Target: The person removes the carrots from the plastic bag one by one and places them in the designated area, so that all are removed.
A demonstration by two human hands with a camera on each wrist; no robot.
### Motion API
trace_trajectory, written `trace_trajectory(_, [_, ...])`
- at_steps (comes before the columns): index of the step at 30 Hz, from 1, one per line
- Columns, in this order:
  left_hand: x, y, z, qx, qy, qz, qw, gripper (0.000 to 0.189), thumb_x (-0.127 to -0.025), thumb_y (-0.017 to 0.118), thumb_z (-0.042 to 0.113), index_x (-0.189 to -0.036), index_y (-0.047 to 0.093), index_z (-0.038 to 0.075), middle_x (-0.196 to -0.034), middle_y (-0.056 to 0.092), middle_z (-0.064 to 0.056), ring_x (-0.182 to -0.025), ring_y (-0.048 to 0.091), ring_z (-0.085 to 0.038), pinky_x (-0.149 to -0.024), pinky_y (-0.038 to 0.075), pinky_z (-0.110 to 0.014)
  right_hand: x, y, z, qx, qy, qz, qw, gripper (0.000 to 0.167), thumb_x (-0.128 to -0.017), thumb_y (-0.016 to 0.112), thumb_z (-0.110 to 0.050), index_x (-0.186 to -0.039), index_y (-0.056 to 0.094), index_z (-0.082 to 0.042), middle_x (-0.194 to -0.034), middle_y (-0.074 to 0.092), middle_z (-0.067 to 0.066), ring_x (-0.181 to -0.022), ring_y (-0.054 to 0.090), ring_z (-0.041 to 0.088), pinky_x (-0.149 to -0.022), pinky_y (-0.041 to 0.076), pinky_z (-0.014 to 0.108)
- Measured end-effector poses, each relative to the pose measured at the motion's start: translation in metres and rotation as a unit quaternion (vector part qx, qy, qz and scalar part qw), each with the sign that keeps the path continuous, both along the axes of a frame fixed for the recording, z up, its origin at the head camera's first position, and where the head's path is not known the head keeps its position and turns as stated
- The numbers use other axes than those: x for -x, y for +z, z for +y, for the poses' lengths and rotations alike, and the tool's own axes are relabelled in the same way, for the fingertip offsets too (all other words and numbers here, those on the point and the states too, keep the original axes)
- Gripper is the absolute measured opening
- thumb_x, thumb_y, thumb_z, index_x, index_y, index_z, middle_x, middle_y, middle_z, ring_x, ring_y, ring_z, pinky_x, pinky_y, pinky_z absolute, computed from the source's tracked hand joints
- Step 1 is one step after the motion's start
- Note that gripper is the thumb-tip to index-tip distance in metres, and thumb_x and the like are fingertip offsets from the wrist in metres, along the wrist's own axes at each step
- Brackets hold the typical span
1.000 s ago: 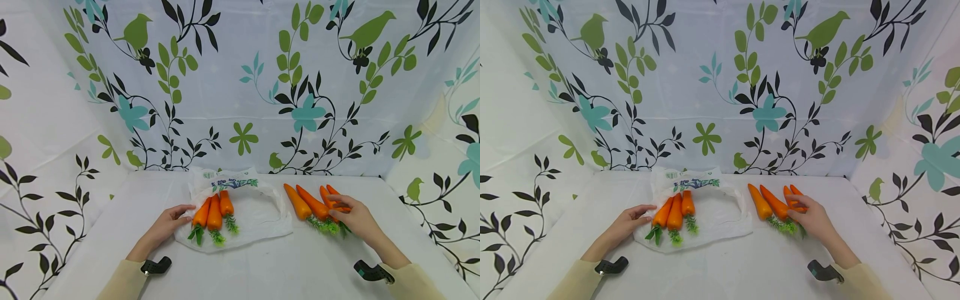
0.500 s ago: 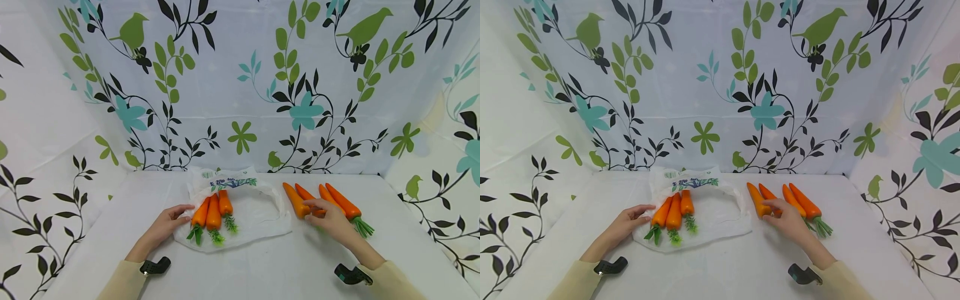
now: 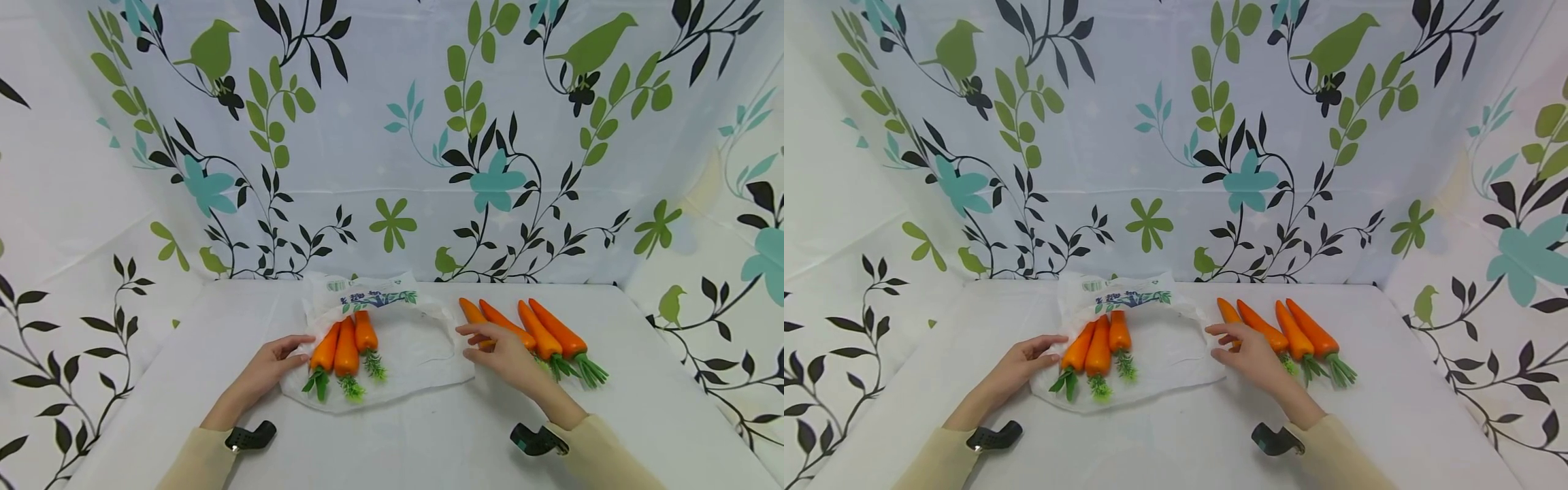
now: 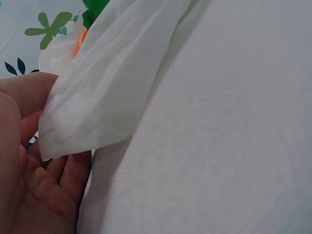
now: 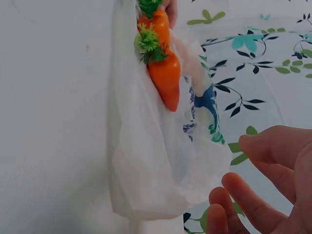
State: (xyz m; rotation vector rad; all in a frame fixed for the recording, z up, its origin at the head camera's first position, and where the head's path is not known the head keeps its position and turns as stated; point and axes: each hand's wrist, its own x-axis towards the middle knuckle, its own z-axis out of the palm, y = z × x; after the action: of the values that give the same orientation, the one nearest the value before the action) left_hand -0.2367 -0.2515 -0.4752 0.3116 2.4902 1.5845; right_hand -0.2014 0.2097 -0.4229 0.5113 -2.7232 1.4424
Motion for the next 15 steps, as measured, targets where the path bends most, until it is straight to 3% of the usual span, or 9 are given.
trace_trajectory(8, [0.0,0.0,-0.001,0.001,-0.001,0.002,1.0,0.043,-0.095,0.068,0.026,-0.135,0.061,0.012,-0.15,0.045,-0.018,-0.144,0.029,-0.04,-0.116,0.018,-0.059,0.008,-0.001,-0.034,0.022,0.054,-0.018,0.9981,0.032,-0.093,0.07,-0.011,-0.124,0.068,-0.012,-0.124,0.065,0.013,-0.105,0.062,0.024,-0.086,0.053,0.024])
trace_trajectory(15, [0.001,-0.001,-0.002,-0.004,-0.003,0.008,1.0,0.042,-0.095,0.069,0.026,-0.134,0.062,0.011,-0.149,0.047,-0.018,-0.144,0.03,-0.04,-0.116,0.019,-0.059,0.016,-0.007,-0.062,0.018,0.069,-0.037,0.9968,0.031,-0.094,0.069,-0.011,-0.125,0.068,-0.008,-0.12,0.067,0.012,-0.104,0.063,0.022,-0.091,0.054,0.036])
